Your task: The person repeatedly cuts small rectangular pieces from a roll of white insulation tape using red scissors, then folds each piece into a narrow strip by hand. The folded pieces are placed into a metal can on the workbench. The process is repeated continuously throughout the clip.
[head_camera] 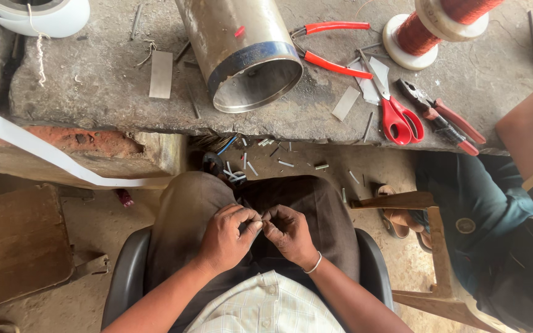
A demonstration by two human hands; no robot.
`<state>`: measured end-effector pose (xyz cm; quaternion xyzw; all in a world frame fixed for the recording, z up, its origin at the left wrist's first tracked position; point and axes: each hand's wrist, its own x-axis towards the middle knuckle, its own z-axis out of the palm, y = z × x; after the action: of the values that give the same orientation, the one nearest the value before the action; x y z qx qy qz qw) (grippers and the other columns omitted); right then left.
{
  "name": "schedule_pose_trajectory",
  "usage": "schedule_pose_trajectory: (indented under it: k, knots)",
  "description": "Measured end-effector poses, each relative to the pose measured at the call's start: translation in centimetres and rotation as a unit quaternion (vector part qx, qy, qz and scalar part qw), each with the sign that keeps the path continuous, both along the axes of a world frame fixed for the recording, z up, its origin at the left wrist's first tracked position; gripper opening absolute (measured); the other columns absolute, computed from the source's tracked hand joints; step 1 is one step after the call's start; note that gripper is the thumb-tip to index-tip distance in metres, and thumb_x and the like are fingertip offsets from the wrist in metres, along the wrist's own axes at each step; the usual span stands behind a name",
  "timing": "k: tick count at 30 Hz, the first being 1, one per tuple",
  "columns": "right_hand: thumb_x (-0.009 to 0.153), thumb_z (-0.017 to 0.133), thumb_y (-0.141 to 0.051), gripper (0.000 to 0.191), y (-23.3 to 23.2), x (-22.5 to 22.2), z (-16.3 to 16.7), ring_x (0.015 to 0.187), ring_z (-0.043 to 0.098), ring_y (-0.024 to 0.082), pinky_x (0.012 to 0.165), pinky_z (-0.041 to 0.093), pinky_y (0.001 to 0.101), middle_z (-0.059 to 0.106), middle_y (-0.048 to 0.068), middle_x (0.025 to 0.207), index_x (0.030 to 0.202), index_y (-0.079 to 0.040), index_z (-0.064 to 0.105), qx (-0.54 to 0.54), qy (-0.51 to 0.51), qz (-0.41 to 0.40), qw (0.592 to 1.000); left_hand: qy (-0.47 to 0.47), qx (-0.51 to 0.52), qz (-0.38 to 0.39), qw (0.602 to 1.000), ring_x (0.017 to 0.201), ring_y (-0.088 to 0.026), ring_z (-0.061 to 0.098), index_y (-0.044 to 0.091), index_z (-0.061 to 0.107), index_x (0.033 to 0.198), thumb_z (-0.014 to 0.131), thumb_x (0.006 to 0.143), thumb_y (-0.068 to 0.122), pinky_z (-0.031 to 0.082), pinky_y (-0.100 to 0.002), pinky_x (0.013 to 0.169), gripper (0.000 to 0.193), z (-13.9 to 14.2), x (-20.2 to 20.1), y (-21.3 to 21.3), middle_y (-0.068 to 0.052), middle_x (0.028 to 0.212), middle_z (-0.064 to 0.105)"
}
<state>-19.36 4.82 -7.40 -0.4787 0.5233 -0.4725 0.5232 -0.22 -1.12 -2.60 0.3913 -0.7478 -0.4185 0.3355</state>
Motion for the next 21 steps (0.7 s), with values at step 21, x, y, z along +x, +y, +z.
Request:
schedule_pose_trajectory:
  k: [21]
  knots:
    - [0.097,0.07,-0.006,0.007,0.1,0.7,1.0,0.081,0.056,0.005,0.073,0.049,0.0222,0.065,-0.001,0.093,0.101,0.0,0.067,-0.042,-0.025,-0.041,0.998,0.05,-0.055,0.016,0.997,0.083,-0.031,0.067,0.005,0.069,0.089,0.072,0.09,0.015,0.051,-0.043,0.08,0.011,0.6,-0.1,-0.1,-0.009,0.086,0.072]
